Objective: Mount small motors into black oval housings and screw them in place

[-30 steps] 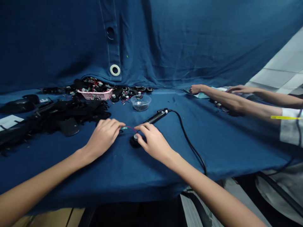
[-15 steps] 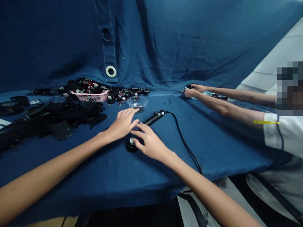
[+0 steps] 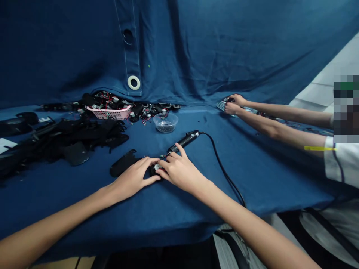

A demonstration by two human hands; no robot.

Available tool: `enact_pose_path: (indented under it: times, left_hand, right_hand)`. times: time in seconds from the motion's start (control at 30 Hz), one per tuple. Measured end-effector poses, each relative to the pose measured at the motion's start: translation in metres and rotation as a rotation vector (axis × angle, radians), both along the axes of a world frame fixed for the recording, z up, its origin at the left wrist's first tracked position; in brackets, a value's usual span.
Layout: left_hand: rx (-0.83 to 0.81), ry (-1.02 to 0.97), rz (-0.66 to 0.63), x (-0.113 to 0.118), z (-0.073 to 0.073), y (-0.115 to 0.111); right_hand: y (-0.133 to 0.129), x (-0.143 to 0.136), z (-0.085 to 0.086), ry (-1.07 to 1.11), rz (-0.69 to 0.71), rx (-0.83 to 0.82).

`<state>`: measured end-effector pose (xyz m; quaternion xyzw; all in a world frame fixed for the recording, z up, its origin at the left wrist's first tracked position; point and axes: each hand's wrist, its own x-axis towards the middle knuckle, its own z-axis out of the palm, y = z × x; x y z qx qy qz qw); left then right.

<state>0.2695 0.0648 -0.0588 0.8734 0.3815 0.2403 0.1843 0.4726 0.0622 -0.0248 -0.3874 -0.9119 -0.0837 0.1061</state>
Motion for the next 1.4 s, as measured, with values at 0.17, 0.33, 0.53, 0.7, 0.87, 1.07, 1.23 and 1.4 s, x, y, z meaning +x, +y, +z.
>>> enact_pose_path:
  times: [0.17,0.33,0.53,0.7,0.87,1.07,1.23,1.4]
  left_hand:
    - [0.134,-0.022,0.027,-0.001,0.001,-0.003]
    - [0.335,-0.098,0.098,-0.006,0.008,-0.008]
    - [0.606,-0.228,0.155,-0.017,0.038,-0.019]
    - [0.714,-0.342,0.244,-0.031,0.056,-0.033]
    - [0.377,-0.234,0.175,-0.025,0.043,-0.029]
    - [0.119,-0.087,0.063,0.011,0.010,-0.005]
    - [0.057,0.013,0.073,0.022,0.001,0.004]
    - [0.040,0.035,0.067,0.016,0.004,0.002]
  right_hand:
    - [0.001,0.003,0.000,0.006,0.100,-0.045]
    - [0.009,0.004,0.000,0.104,0.117,-0.045]
    - [0.028,-0.016,0.003,0.280,0.227,-0.144]
    - [0.016,-0.018,0.015,0.493,0.220,-0.118]
    - [0.001,0.014,0.023,0.267,0.081,0.077]
    - [0.004,0.061,0.006,-0.221,-0.124,0.179]
    - [-0.003,0.074,-0.001,-0.170,-0.205,0.170]
    - [-0.012,0.051,0.012,0.082,-0.144,0.120]
